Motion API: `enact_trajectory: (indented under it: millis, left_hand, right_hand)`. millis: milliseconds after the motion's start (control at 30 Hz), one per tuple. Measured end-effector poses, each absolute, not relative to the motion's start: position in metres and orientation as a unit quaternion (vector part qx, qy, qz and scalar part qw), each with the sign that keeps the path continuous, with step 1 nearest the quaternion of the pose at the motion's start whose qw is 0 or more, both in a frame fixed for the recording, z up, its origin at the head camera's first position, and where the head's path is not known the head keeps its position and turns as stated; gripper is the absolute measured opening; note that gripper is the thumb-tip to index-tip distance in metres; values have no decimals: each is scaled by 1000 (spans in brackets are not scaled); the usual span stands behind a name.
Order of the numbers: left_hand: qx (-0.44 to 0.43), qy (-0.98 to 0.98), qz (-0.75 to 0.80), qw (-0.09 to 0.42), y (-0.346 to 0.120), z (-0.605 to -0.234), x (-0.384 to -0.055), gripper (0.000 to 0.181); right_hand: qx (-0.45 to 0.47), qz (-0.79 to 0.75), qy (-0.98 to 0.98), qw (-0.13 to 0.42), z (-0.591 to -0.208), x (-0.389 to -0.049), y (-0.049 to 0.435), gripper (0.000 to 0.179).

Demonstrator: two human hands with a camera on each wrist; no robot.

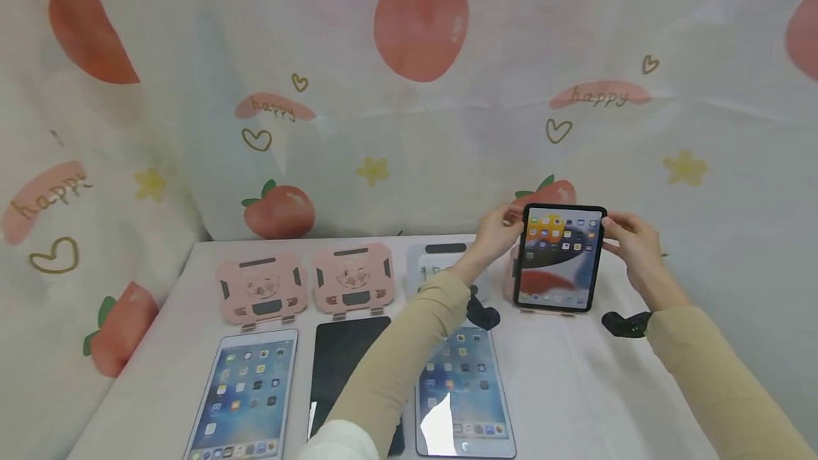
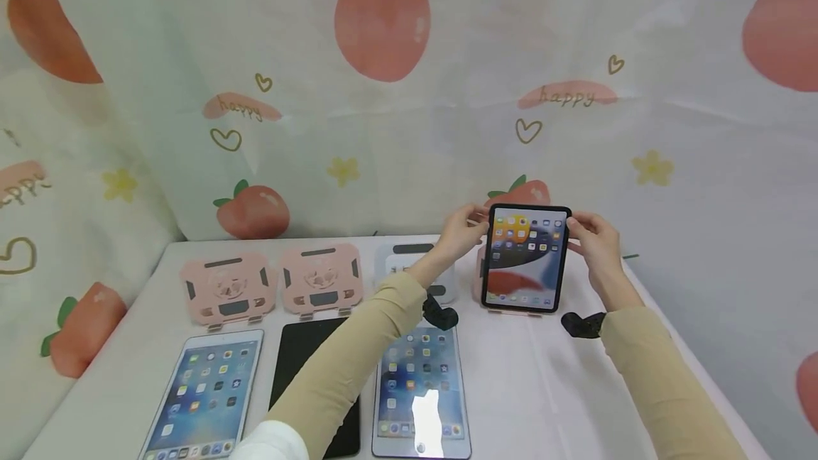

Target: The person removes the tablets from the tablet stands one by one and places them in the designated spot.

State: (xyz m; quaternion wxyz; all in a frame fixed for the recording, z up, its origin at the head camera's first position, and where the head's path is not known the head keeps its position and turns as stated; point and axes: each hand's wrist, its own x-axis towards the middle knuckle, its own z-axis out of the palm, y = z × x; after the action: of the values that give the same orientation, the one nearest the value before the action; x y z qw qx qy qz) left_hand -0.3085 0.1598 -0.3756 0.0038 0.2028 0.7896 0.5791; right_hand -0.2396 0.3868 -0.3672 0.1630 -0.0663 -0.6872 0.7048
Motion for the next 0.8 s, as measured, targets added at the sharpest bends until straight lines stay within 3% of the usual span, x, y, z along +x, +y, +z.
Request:
enact_trajectory:
  millis: [367, 800]
  left_hand:
    - [164, 780, 603, -29, 169, -381, -307, 16]
    - [160, 784, 599, -40, 170, -378, -302, 15]
  right_hand:
    - [-149, 679, -697, 174, -368, -246, 379, 2]
    - [-123, 676, -698, 203, -409, -278, 422, 9]
